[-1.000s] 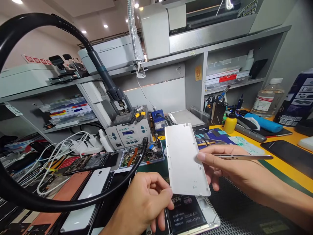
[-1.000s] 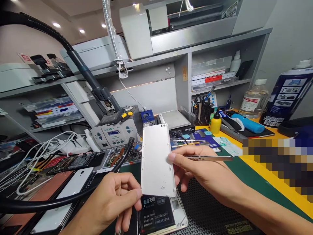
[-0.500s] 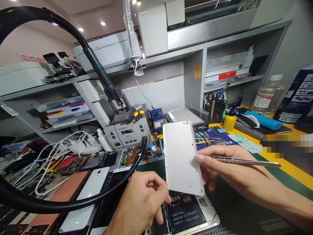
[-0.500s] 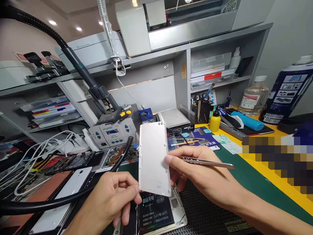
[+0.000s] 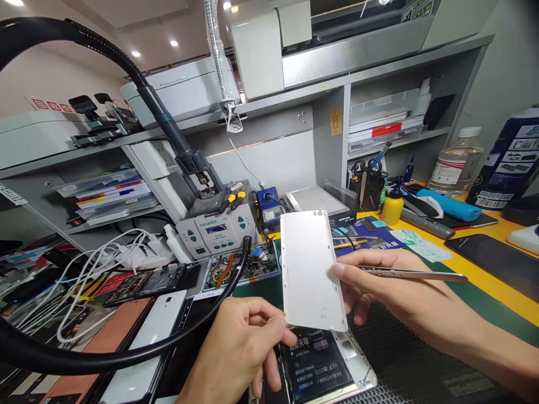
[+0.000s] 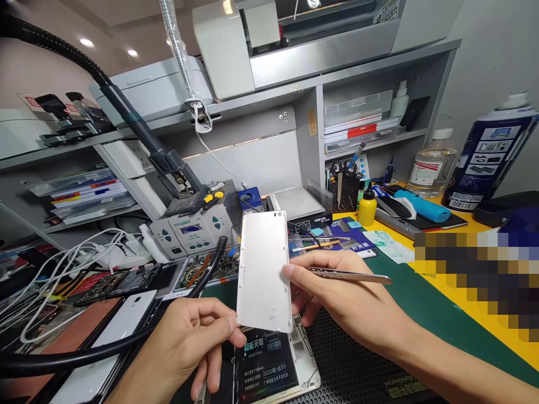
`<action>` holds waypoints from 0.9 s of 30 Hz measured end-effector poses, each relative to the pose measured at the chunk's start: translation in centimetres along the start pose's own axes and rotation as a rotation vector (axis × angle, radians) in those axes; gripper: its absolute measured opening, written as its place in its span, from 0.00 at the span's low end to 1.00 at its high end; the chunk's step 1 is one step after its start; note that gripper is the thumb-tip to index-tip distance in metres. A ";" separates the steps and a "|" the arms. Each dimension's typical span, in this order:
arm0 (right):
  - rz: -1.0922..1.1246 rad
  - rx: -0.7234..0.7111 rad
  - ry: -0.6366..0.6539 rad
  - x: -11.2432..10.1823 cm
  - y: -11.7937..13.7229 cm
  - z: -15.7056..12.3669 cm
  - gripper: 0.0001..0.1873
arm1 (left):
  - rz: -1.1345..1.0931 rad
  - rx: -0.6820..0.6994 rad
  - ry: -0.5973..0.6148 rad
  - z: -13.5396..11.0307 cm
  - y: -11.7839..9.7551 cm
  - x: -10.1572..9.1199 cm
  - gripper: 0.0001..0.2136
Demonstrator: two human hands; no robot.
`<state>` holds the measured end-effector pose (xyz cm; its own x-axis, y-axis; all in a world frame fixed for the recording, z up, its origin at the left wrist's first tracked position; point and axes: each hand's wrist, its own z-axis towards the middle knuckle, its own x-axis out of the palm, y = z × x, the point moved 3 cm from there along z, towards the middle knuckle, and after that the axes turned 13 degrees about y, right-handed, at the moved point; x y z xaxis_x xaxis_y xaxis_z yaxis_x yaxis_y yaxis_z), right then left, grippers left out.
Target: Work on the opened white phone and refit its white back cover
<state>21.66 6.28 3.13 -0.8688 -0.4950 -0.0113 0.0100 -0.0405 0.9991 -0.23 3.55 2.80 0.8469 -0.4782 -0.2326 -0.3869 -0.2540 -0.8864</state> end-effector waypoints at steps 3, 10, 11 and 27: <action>0.002 -0.001 -0.011 -0.1 -0.2 0.0 0.15 | -0.006 0.010 -0.009 0.0 0.1 0.0 0.13; 0.000 -0.004 -0.039 -0.2 0.1 0.1 0.15 | -0.026 0.054 -0.046 0.1 0.5 -0.1 0.14; 0.000 -0.006 -0.038 -0.2 0.1 0.1 0.14 | -0.011 0.052 -0.044 0.1 0.5 -0.1 0.15; -0.035 0.018 -0.033 -0.1 0.3 0.0 0.18 | 0.078 0.042 -0.072 0.4 0.6 0.2 0.15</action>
<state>21.72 6.30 3.42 -0.8842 -0.4649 -0.0451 -0.0293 -0.0411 0.9987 -0.17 3.62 2.04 0.8397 -0.4326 -0.3282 -0.4380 -0.1825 -0.8802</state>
